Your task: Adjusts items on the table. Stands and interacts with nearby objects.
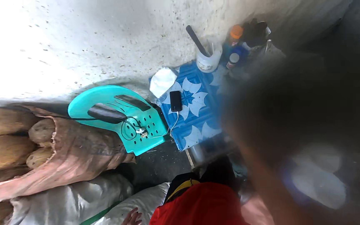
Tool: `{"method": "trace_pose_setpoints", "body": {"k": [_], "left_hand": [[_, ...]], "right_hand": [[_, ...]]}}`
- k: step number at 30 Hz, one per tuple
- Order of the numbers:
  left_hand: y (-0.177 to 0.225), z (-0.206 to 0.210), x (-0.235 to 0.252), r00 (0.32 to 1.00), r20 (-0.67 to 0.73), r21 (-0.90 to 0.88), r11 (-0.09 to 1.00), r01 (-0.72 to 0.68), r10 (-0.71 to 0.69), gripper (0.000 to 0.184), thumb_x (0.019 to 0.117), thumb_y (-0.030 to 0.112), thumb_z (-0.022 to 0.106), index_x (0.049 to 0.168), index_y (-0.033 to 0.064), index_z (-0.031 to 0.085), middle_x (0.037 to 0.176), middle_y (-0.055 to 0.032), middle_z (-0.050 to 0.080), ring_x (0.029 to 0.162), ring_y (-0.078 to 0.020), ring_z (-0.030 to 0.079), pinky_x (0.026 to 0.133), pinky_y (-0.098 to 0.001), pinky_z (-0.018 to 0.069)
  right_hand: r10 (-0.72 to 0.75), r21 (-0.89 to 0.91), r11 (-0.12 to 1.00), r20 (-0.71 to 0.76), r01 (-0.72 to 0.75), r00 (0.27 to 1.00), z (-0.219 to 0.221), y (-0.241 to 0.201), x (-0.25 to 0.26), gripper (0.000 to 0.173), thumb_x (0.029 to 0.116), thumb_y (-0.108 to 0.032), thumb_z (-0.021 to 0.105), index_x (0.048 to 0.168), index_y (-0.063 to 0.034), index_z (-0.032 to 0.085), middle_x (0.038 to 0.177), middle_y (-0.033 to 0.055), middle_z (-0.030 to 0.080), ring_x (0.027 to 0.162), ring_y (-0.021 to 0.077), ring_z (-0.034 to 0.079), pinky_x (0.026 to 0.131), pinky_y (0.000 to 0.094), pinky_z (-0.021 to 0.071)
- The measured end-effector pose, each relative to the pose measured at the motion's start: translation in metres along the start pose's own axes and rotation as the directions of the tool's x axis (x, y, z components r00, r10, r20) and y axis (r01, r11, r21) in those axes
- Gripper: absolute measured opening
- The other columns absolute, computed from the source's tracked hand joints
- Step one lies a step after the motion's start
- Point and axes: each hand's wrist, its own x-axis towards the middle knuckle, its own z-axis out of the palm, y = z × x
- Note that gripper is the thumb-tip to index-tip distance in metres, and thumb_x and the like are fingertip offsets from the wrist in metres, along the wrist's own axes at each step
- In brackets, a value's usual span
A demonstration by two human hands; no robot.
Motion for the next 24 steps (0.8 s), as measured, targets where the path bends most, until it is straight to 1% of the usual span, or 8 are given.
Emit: {"method": "trace_pose_setpoints", "body": {"k": [6,10,12,14,17,19,21,24], "left_hand": [[0.003,0.019,-0.001,0.999,0.039,0.021,1.000,0.014,-0.015,0.042,0.1109,0.023,0.043,0.148,0.0041,0.045,0.131,-0.0248,0.060,0.103,-0.0290,0.065,0.085,-0.0465,0.0536],[0.007,0.031,0.001,0.997,0.073,0.057,0.998,0.006,-0.010,0.042,0.1107,0.023,0.044,0.148,0.0032,0.047,0.129,-0.0243,0.061,0.103,-0.0289,0.065,0.086,-0.0470,0.0537],[0.012,0.036,0.005,0.995,0.099,0.074,0.997,0.007,-0.015,0.042,0.1107,0.023,0.044,0.147,0.0023,0.047,0.129,-0.0249,0.061,0.103,-0.0297,0.064,0.086,-0.0478,0.0531],[0.016,0.043,0.015,0.994,0.109,0.076,0.997,-0.005,-0.004,0.042,0.1106,0.025,0.046,0.146,0.0015,0.049,0.128,-0.0249,0.062,0.101,-0.0307,0.065,0.086,-0.0493,0.0534],[0.029,0.052,0.028,0.992,0.129,0.079,0.997,-0.025,0.015,0.042,0.1105,0.026,0.046,0.145,0.0034,0.051,0.127,-0.0230,0.064,0.101,-0.0306,0.066,0.087,-0.0496,0.0537],[0.044,0.059,0.033,0.988,0.151,0.079,0.996,-0.050,0.037,0.041,0.1105,0.025,0.045,0.146,0.0041,0.050,0.127,-0.0223,0.064,0.100,-0.0286,0.065,0.085,-0.0470,0.0530],[0.047,0.063,0.053,0.976,0.208,0.074,0.994,-0.083,0.066,0.043,0.1101,0.025,0.045,0.148,0.0033,0.047,0.128,-0.0227,0.063,0.102,-0.0285,0.065,0.088,-0.0471,0.0533],[0.008,0.069,0.129,0.959,0.221,0.043,0.980,-0.194,0.180,0.044,0.1069,0.030,0.051,0.144,0.0051,0.052,0.118,-0.0201,0.070,0.097,-0.0294,0.071,0.084,-0.0487,0.0586]], "right_hand": [[-0.068,0.070,0.995,-0.083,0.074,0.994,0.000,-0.008,-0.017,0.091,0.0826,-0.047,0.081,0.158,-0.0160,0.040,0.149,0.0155,0.052,0.130,0.0299,0.057,0.107,0.0470,0.0506],[-0.320,-0.023,0.947,-0.112,0.319,0.941,-0.067,-0.049,-0.060,0.089,0.0805,-0.055,0.079,0.152,-0.0118,0.049,0.140,0.0156,0.060,0.123,0.0290,0.063,0.102,0.0472,0.0535],[-0.509,-0.053,0.860,-0.147,0.507,0.848,-0.111,-0.073,-0.086,0.087,0.0792,-0.057,0.080,0.148,-0.0112,0.054,0.134,0.0153,0.065,0.119,0.0278,0.065,0.099,0.0462,0.0555],[-0.679,-0.073,0.728,-0.215,0.682,0.702,-0.155,-0.099,-0.110,0.085,0.0780,-0.059,0.081,0.144,-0.0099,0.057,0.128,0.0153,0.068,0.113,0.0270,0.067,0.095,0.0457,0.0574],[-0.812,-0.130,0.569,-0.248,0.812,0.528,-0.220,-0.145,-0.151,0.086,0.0783,-0.061,0.080,0.143,-0.0097,0.057,0.123,0.0151,0.068,0.108,0.0255,0.068,0.089,0.0423,0.0585],[-0.863,-0.187,0.494,-0.227,0.849,0.451,-0.258,-0.174,-0.179,0.085,0.0798,-0.059,0.079,0.144,-0.0109,0.053,0.120,0.0149,0.068,0.104,0.0258,0.067,0.084,0.0408,0.0574],[-0.891,-0.224,0.444,-0.215,0.868,0.400,-0.291,-0.200,-0.204,0.074,0.0867,-0.051,0.076,0.145,-0.0115,0.051,0.117,0.0158,0.068,0.098,0.0265,0.066,0.078,0.0386,0.0550],[-0.900,-0.236,0.411,-0.258,0.881,0.351,-0.326,-0.231,-0.231,0.045,0.1010,-0.034,0.061,0.138,-0.0080,0.058,0.109,0.0170,0.070,0.088,0.0248,0.065,0.073,0.0351,0.0510]]}}
